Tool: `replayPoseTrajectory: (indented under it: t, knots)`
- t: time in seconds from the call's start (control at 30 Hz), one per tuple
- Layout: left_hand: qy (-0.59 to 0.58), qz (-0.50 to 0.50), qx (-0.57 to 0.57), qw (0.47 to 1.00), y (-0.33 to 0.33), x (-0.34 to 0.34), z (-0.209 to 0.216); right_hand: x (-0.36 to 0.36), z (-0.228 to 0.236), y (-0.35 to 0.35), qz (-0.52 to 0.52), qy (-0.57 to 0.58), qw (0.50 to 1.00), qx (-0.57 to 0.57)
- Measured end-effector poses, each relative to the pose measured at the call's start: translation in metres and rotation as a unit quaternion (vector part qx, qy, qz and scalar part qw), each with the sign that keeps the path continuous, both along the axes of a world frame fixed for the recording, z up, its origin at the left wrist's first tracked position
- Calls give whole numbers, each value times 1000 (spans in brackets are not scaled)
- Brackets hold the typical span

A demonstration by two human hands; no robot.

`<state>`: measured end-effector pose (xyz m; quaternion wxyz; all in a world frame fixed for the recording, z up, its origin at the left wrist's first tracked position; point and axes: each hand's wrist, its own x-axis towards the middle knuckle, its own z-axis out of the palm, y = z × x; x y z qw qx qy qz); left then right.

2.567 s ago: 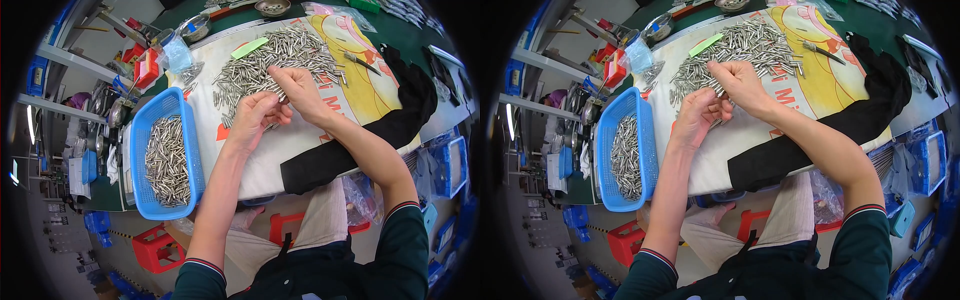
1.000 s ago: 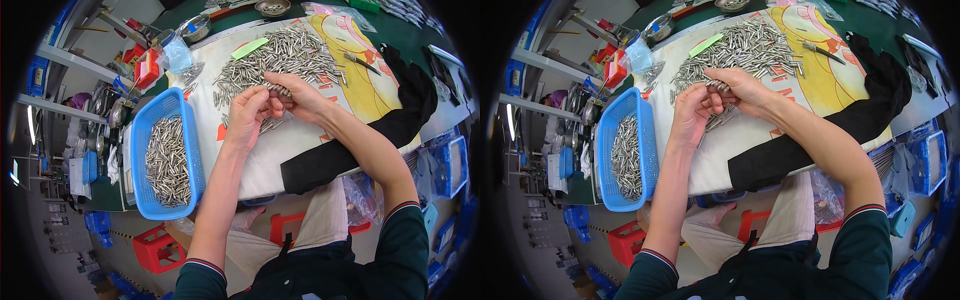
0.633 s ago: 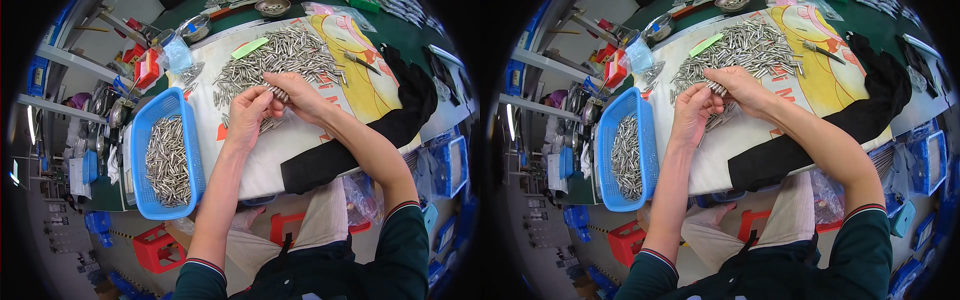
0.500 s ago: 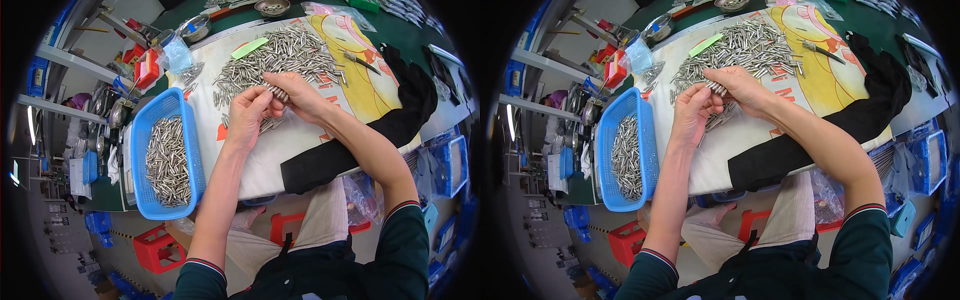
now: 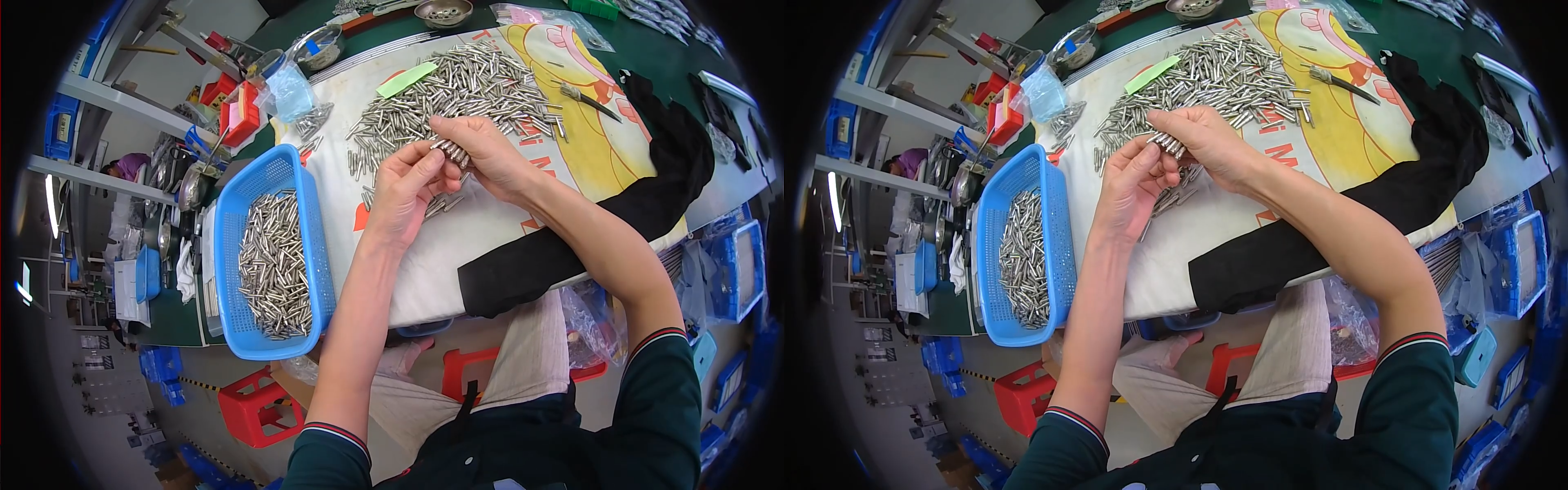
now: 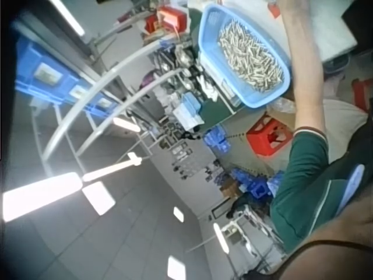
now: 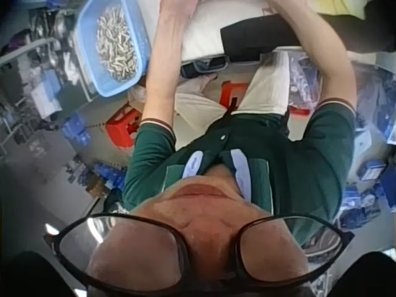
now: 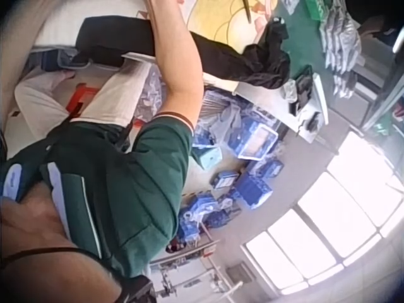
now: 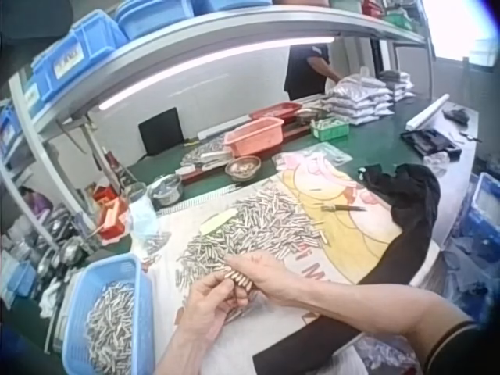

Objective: Sorting and inspecting small metal connector pins at a workbench.

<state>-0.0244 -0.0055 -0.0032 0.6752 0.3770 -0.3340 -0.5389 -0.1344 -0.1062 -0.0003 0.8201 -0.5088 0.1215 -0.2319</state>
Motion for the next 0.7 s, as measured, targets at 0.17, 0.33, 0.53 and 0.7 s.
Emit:
replayPoseTrajectory:
  t: [0.17, 0.33, 0.53, 0.7]
  knots:
    - [-1, -1, 5, 1000, 0, 0, 1, 1, -1, 0, -7, 4, 1000, -12]
    - [9, -7, 11, 1000, 0, 1, 1, 1, 0, 1, -13, 3, 1000, -22]
    - [5, -7, 15, 1000, 0, 2, 1, 2, -3, 1, -25, 9, 998, -53]
    - [-5, 11, 29, 1000, 0, -1, 2, 2, -4, 2, -53, 28, 994, -94]
